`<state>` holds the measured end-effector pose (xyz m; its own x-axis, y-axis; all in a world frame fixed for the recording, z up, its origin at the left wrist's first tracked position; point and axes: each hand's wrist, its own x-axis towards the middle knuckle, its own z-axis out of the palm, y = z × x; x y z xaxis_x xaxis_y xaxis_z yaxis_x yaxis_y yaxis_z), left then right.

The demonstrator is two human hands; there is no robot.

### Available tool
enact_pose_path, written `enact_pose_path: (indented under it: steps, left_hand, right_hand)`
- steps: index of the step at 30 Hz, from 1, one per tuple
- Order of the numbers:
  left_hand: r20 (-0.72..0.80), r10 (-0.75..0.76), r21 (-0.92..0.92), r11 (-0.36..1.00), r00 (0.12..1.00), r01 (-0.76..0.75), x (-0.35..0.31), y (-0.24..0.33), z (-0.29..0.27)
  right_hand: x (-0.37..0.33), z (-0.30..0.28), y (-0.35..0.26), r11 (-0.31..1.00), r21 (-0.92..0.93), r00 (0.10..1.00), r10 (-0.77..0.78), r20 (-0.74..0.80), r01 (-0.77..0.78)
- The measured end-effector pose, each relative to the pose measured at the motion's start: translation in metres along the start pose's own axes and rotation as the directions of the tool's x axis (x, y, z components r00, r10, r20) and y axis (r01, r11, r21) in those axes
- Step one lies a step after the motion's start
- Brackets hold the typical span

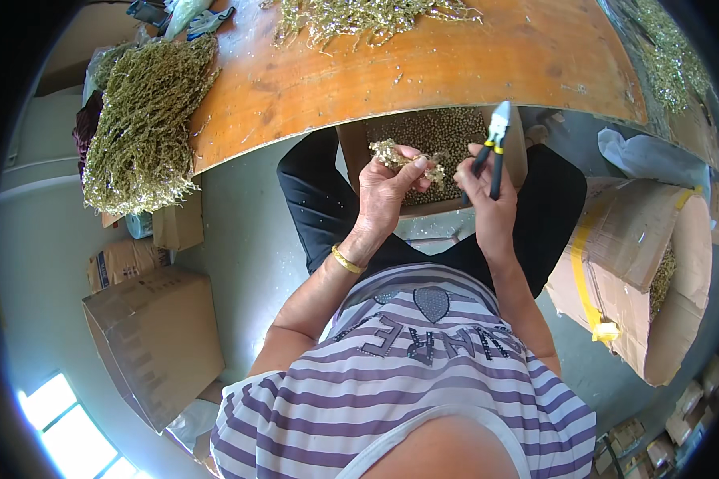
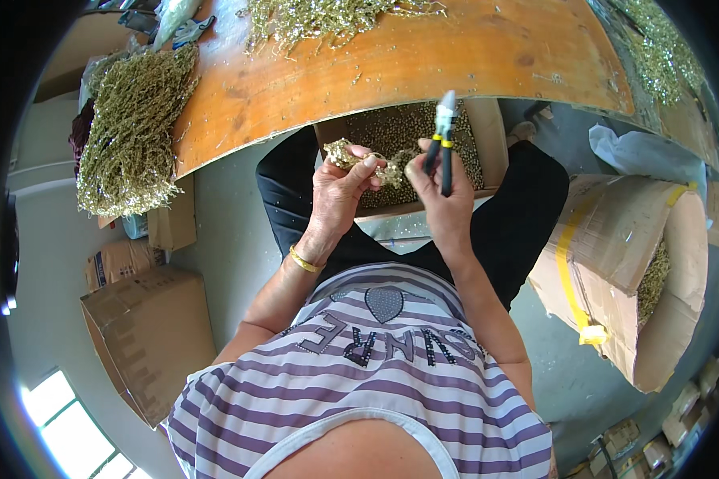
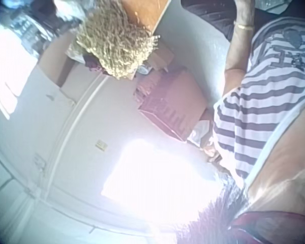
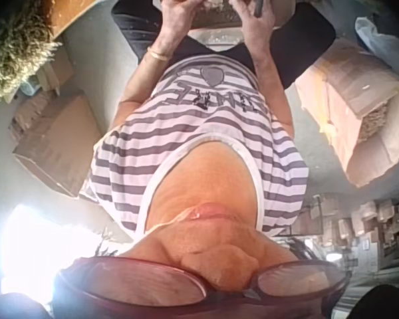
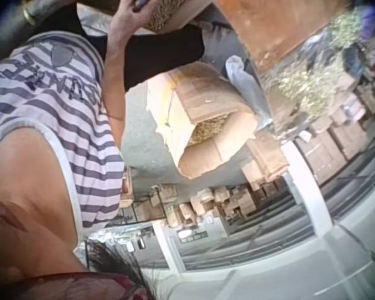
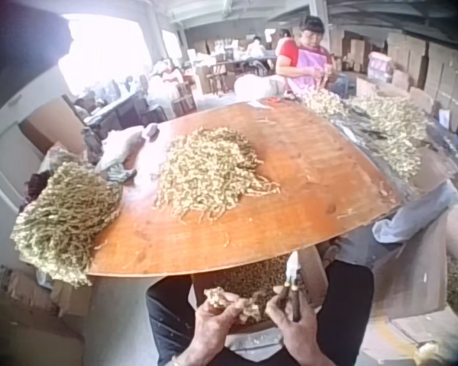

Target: Trimming gold-colored plastic decorative strands with small shears and placing them in a box.

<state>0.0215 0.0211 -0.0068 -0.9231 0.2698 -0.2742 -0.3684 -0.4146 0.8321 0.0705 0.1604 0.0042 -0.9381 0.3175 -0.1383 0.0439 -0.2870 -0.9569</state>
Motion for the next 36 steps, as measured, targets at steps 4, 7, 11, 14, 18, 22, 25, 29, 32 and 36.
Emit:
enact_pose_path:
  steps: [4, 7, 11, 14, 18, 22, 25, 29, 32, 36]
  left_hand:
    - [0.035, 0.031, -0.021, 0.999, 0.999, -0.03, -0.001, -0.002, 0.006]
    - [0.041, 0.069, -0.03, 0.997, 0.997, -0.068, -0.002, -0.002, 0.008]
    - [0.073, 0.031, -0.04, 0.999, 0.997, -0.028, -0.002, -0.001, 0.007]
    - [0.074, 0.026, -0.012, 1.0, 0.997, -0.026, -0.002, 0.0, 0.007]
    - [0.009, 0.011, 0.039, 0.999, 1.0, -0.012, -0.001, -0.002, 0.006]
    - [0.011, 0.032, 0.072, 0.997, 0.999, -0.032, -0.001, 0.0, 0.009]
    - [-0.02, 0.02, 0.108, 0.994, 1.0, -0.017, -0.001, 0.005, 0.01]
    - [0.002, -0.012, 0.099, 0.995, 1.0, 0.011, -0.002, 0.007, 0.012]
    - [-0.014, -0.007, 0.136, 0.991, 1.0, 0.009, -0.001, 0.009, 0.013]
    - [-0.038, 0.037, 0.199, 0.979, 0.999, -0.029, -0.001, 0.012, 0.013]
  right_hand:
    - [-0.008, 0.011, -0.006, 0.96, -0.277, 0.998, -0.015, 0.063, 0.032]
    - [-0.004, 0.009, 0.009, 0.978, -0.208, 1.0, 0.0, 0.014, 0.003]
    - [-0.006, 0.005, 0.01, 1.0, -0.004, 0.999, 0.015, 0.035, -0.014]
    - [-0.004, 0.007, 0.017, 0.998, -0.04, 0.996, -0.053, 0.07, 0.056]
    - [-0.003, 0.001, 0.008, 0.99, 0.085, 0.986, 0.098, 0.132, -0.11]
    - [-0.002, -0.002, 0.005, 0.973, 0.164, 0.976, 0.137, 0.168, -0.165]
    - [0.0, -0.005, 0.003, 0.941, 0.227, 0.955, 0.204, 0.214, -0.252]
    - [0.003, -0.004, 0.005, 0.949, 0.224, 0.974, 0.203, 0.102, -0.222]
    - [-0.002, -0.003, 0.003, 0.996, 0.009, 0.995, 0.094, -0.014, -0.094]
    - [-0.026, -0.004, -0.023, 0.943, -0.333, 0.999, 0.029, 0.043, -0.013]
